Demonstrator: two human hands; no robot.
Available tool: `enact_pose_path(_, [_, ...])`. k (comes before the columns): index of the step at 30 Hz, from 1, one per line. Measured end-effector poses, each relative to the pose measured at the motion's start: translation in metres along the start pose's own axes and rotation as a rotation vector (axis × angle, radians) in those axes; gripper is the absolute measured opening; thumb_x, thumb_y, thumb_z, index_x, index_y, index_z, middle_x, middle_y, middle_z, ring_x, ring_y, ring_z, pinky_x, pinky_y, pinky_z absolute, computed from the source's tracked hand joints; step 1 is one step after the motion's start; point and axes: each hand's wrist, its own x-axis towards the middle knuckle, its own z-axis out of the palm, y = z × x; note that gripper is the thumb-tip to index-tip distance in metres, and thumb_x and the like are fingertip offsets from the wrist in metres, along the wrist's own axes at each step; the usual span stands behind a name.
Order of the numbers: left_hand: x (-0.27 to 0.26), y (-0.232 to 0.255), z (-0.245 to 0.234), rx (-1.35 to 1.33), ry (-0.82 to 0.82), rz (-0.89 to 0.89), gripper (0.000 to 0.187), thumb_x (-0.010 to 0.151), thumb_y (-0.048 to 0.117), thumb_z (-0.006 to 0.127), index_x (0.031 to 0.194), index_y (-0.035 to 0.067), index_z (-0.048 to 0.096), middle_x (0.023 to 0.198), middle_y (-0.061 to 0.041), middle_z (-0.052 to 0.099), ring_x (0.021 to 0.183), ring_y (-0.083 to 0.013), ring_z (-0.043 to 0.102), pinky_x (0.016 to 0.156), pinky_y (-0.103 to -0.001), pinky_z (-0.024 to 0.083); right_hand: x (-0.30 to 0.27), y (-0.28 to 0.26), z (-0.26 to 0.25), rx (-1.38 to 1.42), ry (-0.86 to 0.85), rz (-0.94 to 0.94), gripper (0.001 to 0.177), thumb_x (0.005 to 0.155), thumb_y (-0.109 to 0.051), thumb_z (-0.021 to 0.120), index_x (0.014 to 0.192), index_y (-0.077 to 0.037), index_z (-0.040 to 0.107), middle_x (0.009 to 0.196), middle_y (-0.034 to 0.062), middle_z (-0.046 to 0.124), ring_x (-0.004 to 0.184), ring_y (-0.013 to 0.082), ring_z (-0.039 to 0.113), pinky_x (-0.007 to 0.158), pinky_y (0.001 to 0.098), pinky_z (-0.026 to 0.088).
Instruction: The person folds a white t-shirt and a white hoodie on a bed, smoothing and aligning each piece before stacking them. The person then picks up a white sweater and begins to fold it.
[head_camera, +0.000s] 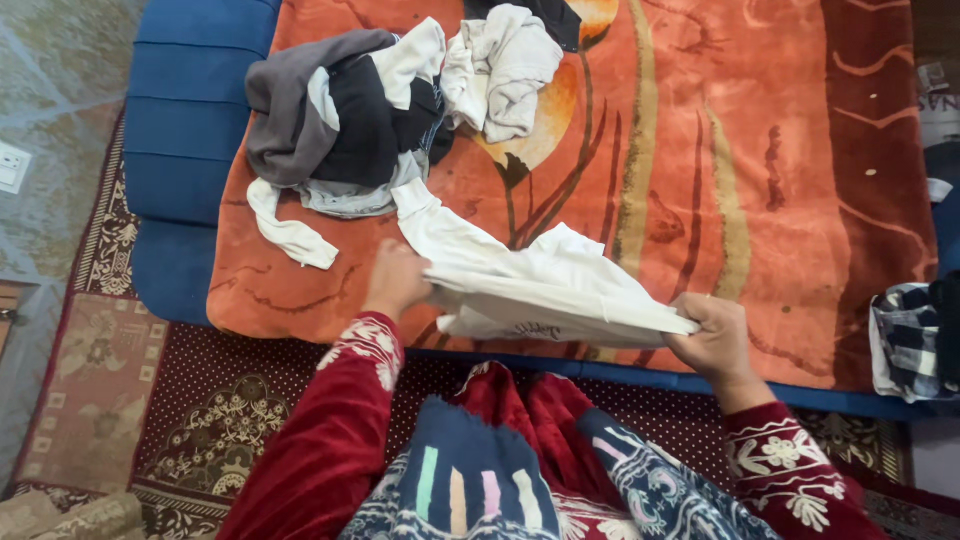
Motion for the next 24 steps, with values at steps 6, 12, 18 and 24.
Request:
enact_pose_path(6, [0.001, -0.017, -0.047, 0.158, 0.241, -0.239, 0.011, 0.070, 0.022, 0.072, 0.078, 0.018, 0.078, 0.081, -0.006, 0.073, 0.092, -0.0274, 0.065, 0.099, -0.052, 0.039, 0.024, -0.008, 0.004, -0.305, -0.471, 0.182, 0.045, 0.074, -0.039, 0.081, 0.107, -0.012, 0.068, 0.088, 0.0173, 0.074, 0.082, 0.0362, 0.072, 0.070, 0.0457, 0.056])
enact_pose_path(12, [-0.005, -0.025, -0.078, 0.108, 0.197, -0.376, 0.023, 0.077, 0.033, 0.072, 0.080, 0.010, 0.075, 0.085, -0.011, 0.074, 0.098, -0.0323, 0.067, 0.096, -0.053, 0.044, 0.041, 0.031, 0.002, -0.555, -0.418, 0.263, 0.024, 0.091, -0.031, 0.060, 0.109, -0.021, 0.073, 0.096, 0.0140, 0.077, 0.091, 0.0351, 0.075, 0.081, 0.0474, 0.059])
enact_pose_path(18, [-0.029, -0.046, -0.077, -0.296, 0.095, -0.612, 0.026, 0.083, 0.035, 0.065, 0.087, 0.011, 0.071, 0.088, -0.021, 0.072, 0.086, -0.0451, 0.067, 0.074, -0.056, 0.051, 0.019, 0.082, -0.012, -0.381, -0.761, 0.350, 0.032, 0.075, -0.040, 0.072, 0.100, -0.020, 0.075, 0.094, 0.0119, 0.079, 0.091, 0.0333, 0.076, 0.083, 0.0454, 0.060])
enact_pose_path(24, [0.003, -0.070, 0.007, -0.538, 0.125, -0.727, 0.033, 0.093, 0.031, 0.059, 0.099, 0.001, 0.072, 0.091, -0.022, 0.073, 0.086, -0.0403, 0.070, 0.075, -0.053, 0.054, 0.024, 0.147, 0.014, -0.614, -0.341, 0.500, 0.025, 0.092, -0.029, 0.059, 0.108, -0.015, 0.073, 0.101, 0.0191, 0.076, 0.097, 0.0414, 0.072, 0.086, 0.0522, 0.057])
